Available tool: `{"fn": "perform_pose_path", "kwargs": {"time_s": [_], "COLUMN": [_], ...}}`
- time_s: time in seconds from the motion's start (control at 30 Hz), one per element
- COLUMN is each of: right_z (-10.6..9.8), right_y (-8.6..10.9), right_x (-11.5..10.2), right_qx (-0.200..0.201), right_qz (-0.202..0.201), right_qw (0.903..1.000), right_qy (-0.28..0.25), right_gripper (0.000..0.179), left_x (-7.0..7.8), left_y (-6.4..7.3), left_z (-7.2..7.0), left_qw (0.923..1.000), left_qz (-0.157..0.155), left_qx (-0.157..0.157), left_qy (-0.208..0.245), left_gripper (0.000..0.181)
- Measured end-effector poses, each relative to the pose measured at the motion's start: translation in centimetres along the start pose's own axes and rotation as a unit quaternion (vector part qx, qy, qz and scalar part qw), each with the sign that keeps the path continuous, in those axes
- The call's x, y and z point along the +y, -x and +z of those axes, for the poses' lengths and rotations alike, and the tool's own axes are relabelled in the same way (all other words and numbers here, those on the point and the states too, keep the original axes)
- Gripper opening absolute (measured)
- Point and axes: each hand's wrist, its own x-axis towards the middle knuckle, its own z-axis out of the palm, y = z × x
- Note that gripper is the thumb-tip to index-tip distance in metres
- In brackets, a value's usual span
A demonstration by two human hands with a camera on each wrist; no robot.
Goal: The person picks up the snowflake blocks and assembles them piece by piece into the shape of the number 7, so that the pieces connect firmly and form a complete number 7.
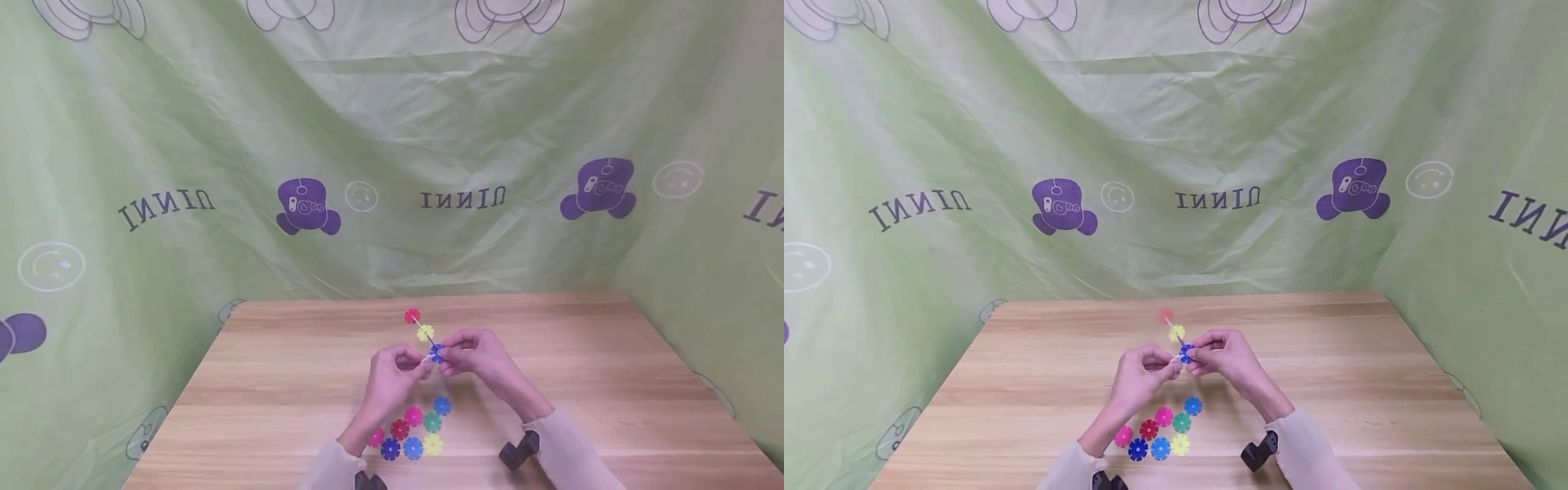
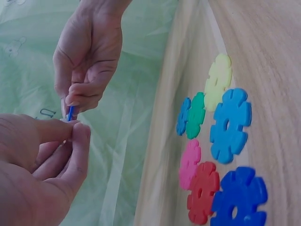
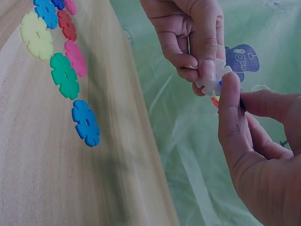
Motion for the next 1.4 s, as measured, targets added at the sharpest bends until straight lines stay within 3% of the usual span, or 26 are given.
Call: {"fn": "perform_pose_path", "kwargs": {"time_s": [0.13, 0.27, 0.4, 0.57, 0.77, 0.97, 1.4], "right_z": [0.0, 0.0, -0.3, -0.9, -1.3, -1.5, -1.7], "right_y": [-0.3, -0.3, -0.2, -0.1, -0.1, 0.0, 0.0], "right_x": [-0.1, -0.1, -0.3, -0.7, -0.9, -0.9, -0.9], "right_qx": [-0.001, 0.004, 0.015, 0.030, 0.030, 0.034, 0.037], "right_qz": [-0.005, -0.004, 0.003, 0.003, -0.001, -0.002, -0.005], "right_qw": [1.0000, 1.0000, 0.9998, 0.9994, 0.9995, 0.9994, 0.9993], "right_qy": [-0.002, 0.001, 0.010, 0.019, 0.013, 0.012, 0.005], "right_gripper": [0.028, 0.029, 0.029, 0.028, 0.027, 0.028, 0.028], "left_x": [-0.1, -0.9, -2.0, -2.9, -3.1, -2.6, -2.4], "left_y": [-0.2, -0.1, 0.0, -0.4, -1.0, -1.2, -1.1], "left_z": [-0.6, -1.1, -1.2, -0.2, 0.8, 1.2, 1.6], "left_qw": [0.9997, 0.9967, 0.9872, 0.9736, 0.9599, 0.9503, 0.9536], "left_qz": [-0.007, -0.027, -0.047, -0.033, -0.006, -0.011, -0.035], "left_qx": [-0.024, -0.060, -0.115, -0.163, -0.177, -0.188, -0.179], "left_qy": [-0.007, -0.047, -0.100, -0.157, -0.217, -0.248, -0.240], "left_gripper": [0.028, 0.035, 0.030, 0.014, 0.027, 0.030, 0.024]}}
